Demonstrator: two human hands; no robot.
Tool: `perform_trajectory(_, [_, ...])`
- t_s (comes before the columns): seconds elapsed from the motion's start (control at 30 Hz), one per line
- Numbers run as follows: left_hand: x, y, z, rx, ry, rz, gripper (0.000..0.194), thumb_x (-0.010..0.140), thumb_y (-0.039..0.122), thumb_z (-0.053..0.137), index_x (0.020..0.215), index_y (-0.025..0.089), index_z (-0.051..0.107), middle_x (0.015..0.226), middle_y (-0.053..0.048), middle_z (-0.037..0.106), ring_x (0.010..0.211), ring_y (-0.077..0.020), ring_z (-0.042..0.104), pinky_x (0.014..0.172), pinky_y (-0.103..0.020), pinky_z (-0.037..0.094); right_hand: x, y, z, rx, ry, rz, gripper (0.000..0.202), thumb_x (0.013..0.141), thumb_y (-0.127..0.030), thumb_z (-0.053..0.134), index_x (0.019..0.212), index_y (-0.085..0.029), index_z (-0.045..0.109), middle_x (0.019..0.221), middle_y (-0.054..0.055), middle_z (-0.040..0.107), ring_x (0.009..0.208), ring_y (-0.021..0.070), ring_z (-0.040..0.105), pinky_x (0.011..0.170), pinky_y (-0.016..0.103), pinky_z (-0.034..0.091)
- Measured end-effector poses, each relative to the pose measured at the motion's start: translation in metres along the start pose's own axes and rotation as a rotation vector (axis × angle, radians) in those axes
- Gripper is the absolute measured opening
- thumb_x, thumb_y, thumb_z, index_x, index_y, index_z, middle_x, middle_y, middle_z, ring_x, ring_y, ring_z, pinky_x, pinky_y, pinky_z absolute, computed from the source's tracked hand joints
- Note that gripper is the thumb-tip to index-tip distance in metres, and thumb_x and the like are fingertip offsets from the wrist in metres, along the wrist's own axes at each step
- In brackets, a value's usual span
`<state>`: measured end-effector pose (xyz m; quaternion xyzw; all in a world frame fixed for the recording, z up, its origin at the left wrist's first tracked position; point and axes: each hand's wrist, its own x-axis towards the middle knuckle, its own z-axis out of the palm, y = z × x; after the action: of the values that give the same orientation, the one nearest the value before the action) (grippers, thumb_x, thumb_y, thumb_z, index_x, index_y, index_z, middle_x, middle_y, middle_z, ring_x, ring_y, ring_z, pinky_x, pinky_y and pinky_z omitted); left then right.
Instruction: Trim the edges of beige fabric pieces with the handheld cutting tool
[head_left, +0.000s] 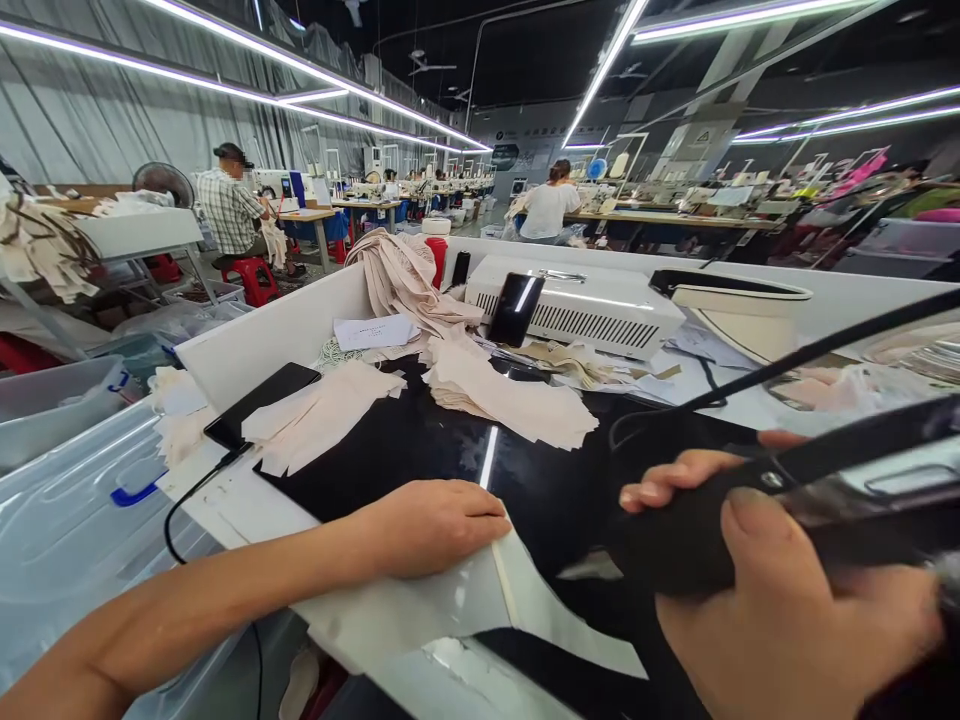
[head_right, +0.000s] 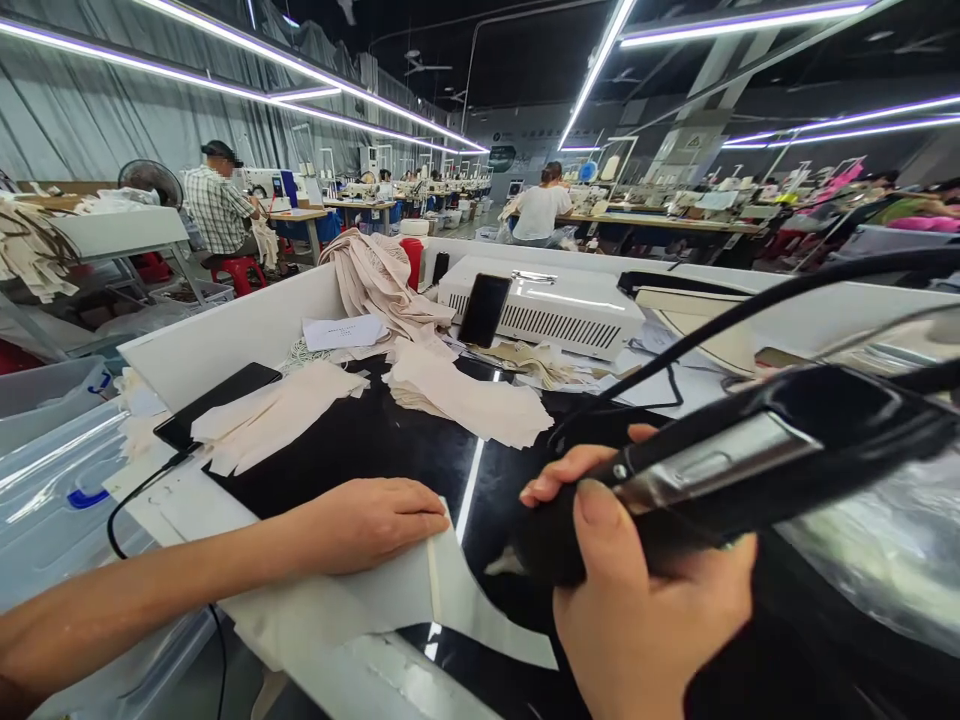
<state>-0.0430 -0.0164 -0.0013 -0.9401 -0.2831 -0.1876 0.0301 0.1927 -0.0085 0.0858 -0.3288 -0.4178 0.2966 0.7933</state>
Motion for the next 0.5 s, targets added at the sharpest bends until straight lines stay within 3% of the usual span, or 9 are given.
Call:
perform_trajectory(0.1, [-0.003,0.000,0.004,-0.013,0.013,-0.021,0.034,0.124,0.007,0.067,0.153,0.013,0.083,0.149,-0.018,0.090,0.142,-0.0265,0.089,0.125,-0.037,0.074,0.008,0.007,0.025,0.040,0.017,0.033,0.050,0.063,-0.038,0.108,0.102,-0.033,0.077,0.070,-0.008,0.072,0.055,0.0213,0.066,0.051,0.037,0.064])
perform_trajectory(0.2, [-0.005,0.000,0.007,-0.033,0.026,-0.034,0.035,0.124,0.008,0.067,0.155,0.014,0.083,0.151,-0.018,0.090,0.141,-0.0260,0.089,0.124,-0.036,0.074,0.010,0.015,0.039,0.027,-0.035,0.029,0.045,0.067,-0.042,0.105,0.097,-0.031,0.073,0.071,-0.008,0.074,0.055,0.0190,0.066,0.053,0.035,0.064])
perform_trajectory(0.37, [-0.007,0.000,0.009,-0.047,0.049,-0.023,0.035,0.126,0.010,0.063,0.155,0.012,0.083,0.150,-0.019,0.090,0.138,-0.0266,0.090,0.122,-0.036,0.075,0.005,0.029,0.039,-0.008,-0.113,-0.002,0.041,0.080,-0.045,0.105,0.101,-0.030,0.072,0.081,-0.009,0.079,0.059,0.0187,0.072,0.061,0.036,0.067])
perform_trajectory(0.5, [-0.006,0.000,0.009,-0.053,0.047,-0.011,0.036,0.124,0.008,0.063,0.154,0.011,0.084,0.149,-0.019,0.090,0.138,-0.0270,0.090,0.122,-0.037,0.075,0.003,0.036,0.033,-0.035,-0.133,-0.028,0.051,0.086,-0.061,0.108,0.105,-0.032,0.071,0.083,-0.010,0.078,0.061,0.0183,0.074,0.066,0.036,0.069])
